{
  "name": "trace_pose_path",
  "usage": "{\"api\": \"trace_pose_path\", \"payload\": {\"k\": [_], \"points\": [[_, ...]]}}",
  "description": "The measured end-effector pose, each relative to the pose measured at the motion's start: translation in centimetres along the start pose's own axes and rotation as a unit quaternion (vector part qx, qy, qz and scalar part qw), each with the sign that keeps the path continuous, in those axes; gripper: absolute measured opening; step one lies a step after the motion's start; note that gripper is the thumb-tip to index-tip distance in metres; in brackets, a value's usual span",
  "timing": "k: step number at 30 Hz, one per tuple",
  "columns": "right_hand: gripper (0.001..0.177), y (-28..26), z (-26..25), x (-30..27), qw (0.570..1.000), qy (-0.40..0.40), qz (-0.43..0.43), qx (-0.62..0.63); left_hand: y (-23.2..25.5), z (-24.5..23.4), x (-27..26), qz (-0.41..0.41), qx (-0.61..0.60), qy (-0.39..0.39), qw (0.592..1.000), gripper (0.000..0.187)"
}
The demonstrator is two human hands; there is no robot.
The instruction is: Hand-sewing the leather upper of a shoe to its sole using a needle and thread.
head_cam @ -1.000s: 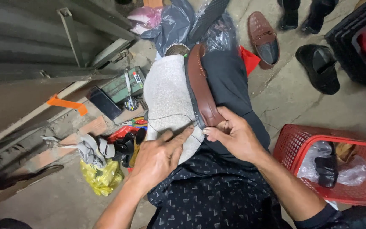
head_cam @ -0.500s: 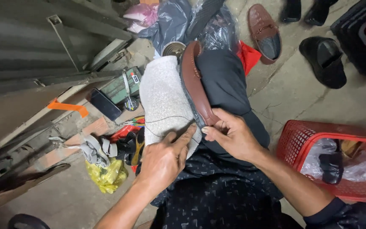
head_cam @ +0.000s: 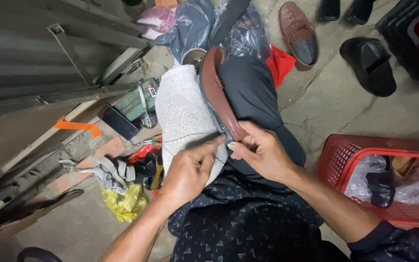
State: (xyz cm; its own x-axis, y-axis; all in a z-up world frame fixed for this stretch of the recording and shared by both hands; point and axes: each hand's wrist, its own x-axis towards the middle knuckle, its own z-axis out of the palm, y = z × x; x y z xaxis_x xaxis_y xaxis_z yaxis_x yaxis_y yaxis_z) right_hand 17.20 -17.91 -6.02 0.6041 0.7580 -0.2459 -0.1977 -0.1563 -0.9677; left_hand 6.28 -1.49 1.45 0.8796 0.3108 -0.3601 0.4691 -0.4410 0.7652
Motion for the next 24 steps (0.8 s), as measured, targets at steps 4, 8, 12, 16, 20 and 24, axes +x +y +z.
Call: {"api": "trace_pose_path", "payload": {"k": [4, 8, 12, 16, 20, 24], "points": [[0.042, 0.0, 0.2, 0.1, 1.000, 0.004, -0.002, -0.001, -1.3, 1.7, -0.8, 0.049, 0.251, 0.017, 0.967, 0.044], [0.042, -0.3, 0.1, 0.2, 1.000, 0.009, -0.004, 0.001, 0.1, 1.1, 0.0, 0.033, 0.126, 0.035, 0.991, 0.041], [0.043, -0.2, 0.0, 0.3, 1.000, 0.000, 0.006, 0.010, -1.2, 1.8, -0.3, 0.009, 0.017, 0.047, 0.999, 0.036], [0.042, 0.2, -0.1, 0.4, 1.000, -0.001, 0.008, 0.019, -0.6, 2.1, -0.3, 0.089, 0.265, 0.097, 0.955, 0.039], [0.039, 0.0, -0.1, 0.3, 1.000, -0.003, 0.006, 0.000, 0.0, 1.1, 0.7, -0.004, -0.035, 0.065, 0.997, 0.033], [0.040, 0.3, 0.1, 0.3, 1.000, 0.003, 0.000, -0.010, 0.1, 1.7, 0.3, 0.094, 0.113, 0.104, 0.984, 0.031]]}}
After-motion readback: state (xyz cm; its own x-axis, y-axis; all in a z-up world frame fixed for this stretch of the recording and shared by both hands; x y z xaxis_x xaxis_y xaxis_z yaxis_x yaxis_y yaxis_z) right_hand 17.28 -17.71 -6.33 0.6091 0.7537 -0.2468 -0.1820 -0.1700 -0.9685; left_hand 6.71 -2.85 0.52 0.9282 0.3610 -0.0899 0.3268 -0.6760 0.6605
